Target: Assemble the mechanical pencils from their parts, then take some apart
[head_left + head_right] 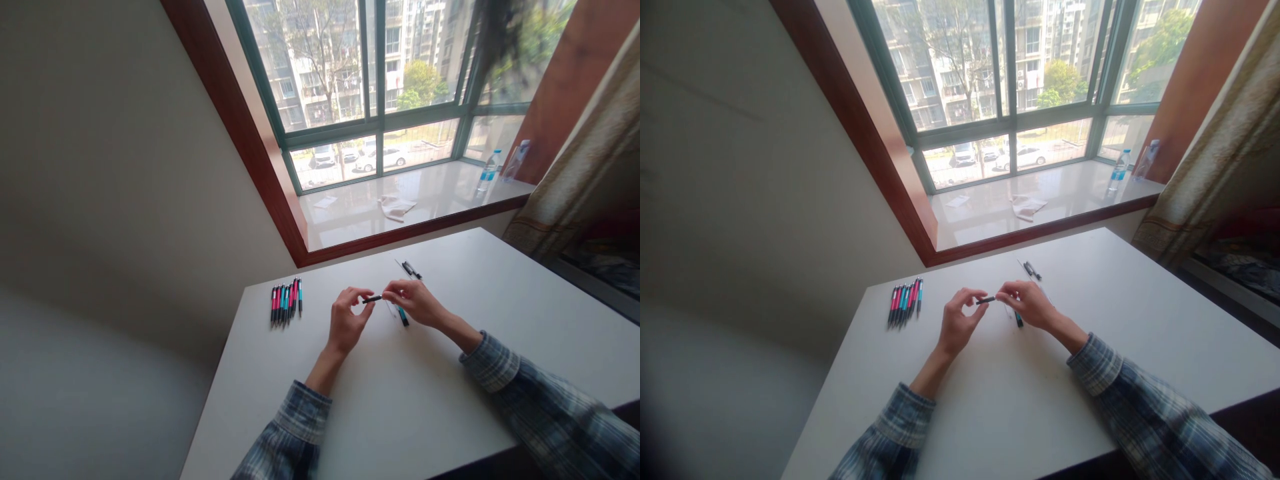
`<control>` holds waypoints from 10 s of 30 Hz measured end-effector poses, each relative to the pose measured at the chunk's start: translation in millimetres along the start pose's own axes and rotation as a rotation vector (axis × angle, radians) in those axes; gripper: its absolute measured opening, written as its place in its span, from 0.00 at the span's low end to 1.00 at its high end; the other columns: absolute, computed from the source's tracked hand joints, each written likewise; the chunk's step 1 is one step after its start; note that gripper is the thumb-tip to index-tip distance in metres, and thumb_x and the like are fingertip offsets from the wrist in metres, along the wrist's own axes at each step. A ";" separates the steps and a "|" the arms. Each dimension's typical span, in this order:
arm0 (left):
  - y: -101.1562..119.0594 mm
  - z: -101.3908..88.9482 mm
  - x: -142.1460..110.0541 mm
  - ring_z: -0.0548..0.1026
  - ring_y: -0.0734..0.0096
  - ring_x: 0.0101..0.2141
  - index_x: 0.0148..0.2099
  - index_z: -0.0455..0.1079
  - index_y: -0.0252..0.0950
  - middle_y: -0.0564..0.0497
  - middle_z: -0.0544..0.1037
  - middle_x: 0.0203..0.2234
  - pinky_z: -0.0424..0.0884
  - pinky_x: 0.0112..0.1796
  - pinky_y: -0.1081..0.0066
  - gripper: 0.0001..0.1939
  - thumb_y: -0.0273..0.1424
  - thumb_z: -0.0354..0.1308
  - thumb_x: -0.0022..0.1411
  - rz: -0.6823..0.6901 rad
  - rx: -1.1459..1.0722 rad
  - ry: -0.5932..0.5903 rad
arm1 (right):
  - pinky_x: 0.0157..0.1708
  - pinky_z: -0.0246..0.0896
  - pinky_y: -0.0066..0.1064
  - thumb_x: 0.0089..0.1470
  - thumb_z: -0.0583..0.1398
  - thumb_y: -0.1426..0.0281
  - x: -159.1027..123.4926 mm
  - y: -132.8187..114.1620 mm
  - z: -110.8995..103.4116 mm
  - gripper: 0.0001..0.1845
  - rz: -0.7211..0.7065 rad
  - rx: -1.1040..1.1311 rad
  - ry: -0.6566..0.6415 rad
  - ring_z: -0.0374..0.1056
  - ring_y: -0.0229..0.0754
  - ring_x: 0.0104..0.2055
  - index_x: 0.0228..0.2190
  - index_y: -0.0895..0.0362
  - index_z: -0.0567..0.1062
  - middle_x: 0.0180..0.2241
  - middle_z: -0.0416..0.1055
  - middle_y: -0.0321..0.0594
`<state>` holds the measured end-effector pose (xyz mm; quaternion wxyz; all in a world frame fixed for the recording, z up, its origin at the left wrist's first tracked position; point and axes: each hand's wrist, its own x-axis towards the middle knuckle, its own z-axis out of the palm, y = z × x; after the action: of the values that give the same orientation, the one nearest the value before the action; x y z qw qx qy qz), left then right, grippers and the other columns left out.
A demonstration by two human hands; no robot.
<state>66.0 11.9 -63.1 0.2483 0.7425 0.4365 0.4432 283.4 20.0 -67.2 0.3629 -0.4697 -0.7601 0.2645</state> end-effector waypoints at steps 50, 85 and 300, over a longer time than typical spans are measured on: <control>-15.8 10.2 -2.9 0.69 0.74 0.30 0.45 0.77 0.33 0.52 0.69 0.28 0.66 0.36 0.72 0.14 0.28 0.54 0.60 -0.441 -0.688 -0.186 | 0.32 0.67 0.33 0.57 0.65 0.58 1.3 16.6 -29.4 0.13 0.254 0.004 -0.064 0.76 0.45 0.34 0.34 0.55 0.82 0.33 0.81 0.42; -4.3 9.8 2.3 0.71 0.69 0.32 0.44 0.79 0.35 0.46 0.81 0.34 0.67 0.36 0.70 0.17 0.43 0.63 0.62 -0.375 -0.413 -0.175 | 0.42 0.62 0.31 0.54 0.69 0.65 -3.1 22.9 -15.0 0.06 -0.026 -0.232 -0.294 0.73 0.44 0.37 0.36 0.50 0.85 0.34 0.81 0.37; 23.4 -4.7 -5.5 0.68 0.70 0.28 0.35 0.76 0.40 0.56 0.69 0.20 0.60 0.33 0.71 0.08 0.36 0.58 0.63 -0.156 0.394 -0.095 | 0.39 0.73 0.39 0.55 0.69 0.57 17.4 -10.9 0.6 0.14 -0.089 0.318 0.061 0.75 0.45 0.36 0.39 0.52 0.83 0.36 0.81 0.41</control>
<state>70.7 -4.5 -45.6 0.1521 0.7608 0.5587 0.2931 272.0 31.2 -54.1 0.4669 -0.3801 -0.7173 0.3508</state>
